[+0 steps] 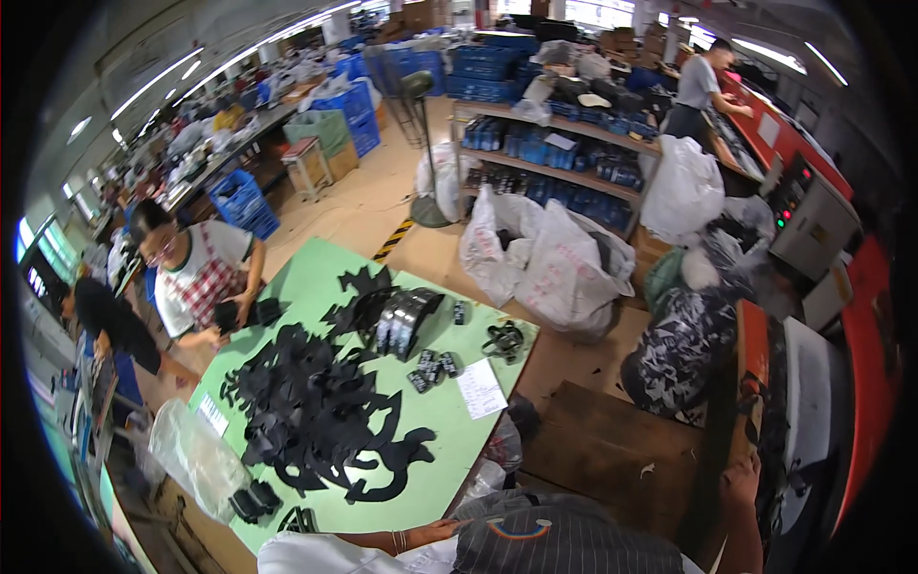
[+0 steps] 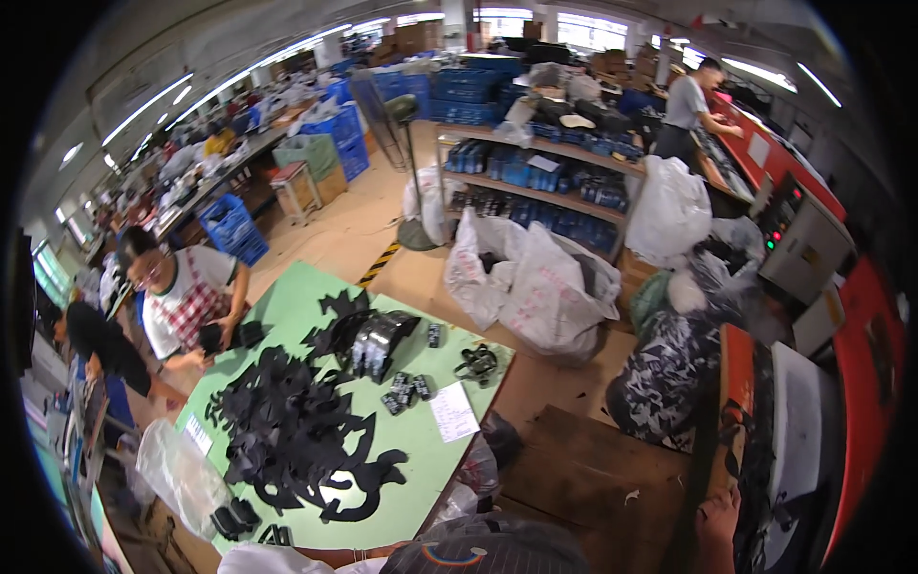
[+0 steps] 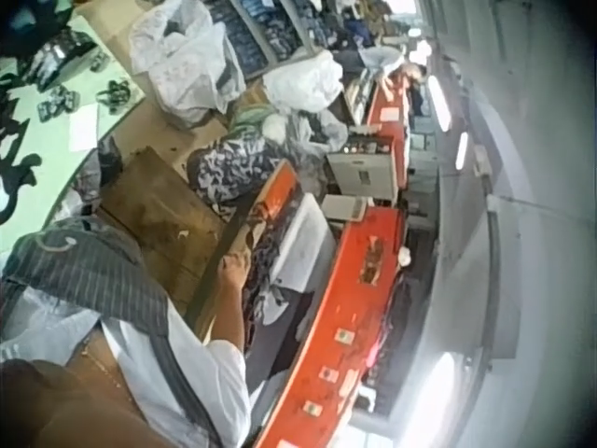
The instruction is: Cutting out shoe upper components from leather sheets using a hydraulic clicker press and metal dies.
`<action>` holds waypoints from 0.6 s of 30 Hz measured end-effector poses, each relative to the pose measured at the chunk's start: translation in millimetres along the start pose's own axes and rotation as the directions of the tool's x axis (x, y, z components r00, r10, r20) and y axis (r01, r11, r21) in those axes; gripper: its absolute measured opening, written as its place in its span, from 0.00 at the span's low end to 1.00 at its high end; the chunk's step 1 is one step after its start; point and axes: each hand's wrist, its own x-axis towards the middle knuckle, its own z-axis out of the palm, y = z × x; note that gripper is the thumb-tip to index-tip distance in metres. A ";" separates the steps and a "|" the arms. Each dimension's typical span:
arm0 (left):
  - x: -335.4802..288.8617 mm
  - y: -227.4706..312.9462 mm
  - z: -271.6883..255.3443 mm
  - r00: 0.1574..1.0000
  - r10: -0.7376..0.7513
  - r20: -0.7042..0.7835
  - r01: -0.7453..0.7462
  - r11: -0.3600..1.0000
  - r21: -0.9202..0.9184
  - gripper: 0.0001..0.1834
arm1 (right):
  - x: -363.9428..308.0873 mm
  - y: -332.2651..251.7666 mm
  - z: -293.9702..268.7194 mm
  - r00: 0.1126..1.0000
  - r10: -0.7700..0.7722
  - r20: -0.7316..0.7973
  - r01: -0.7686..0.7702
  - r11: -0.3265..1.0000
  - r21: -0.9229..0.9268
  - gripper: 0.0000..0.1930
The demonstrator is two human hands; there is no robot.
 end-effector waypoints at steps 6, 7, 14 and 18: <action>27.0 -37.7 25.4 0.988 0.136 -0.069 -0.130 0.988 0.083 0.25 | 8.9 -2.6 -3.0 1.000 0.003 -0.027 -0.001 0.998 0.055 0.02; 31.2 -41.8 27.4 0.986 0.150 -0.072 -0.143 0.985 0.099 0.25 | 5.2 -0.2 -2.7 0.999 0.013 -0.033 -0.011 0.998 0.054 0.02; 44.0 -21.8 9.6 0.990 0.138 -0.011 -0.135 0.977 0.168 0.25 | -1.6 -1.8 -16.1 0.996 -0.004 -0.094 0.021 0.982 0.188 0.08; 66.4 44.1 -33.7 0.997 0.005 0.077 -0.018 0.985 0.173 0.25 | -66.5 29.4 -120.0 0.955 0.096 -0.281 -0.059 0.989 0.138 0.13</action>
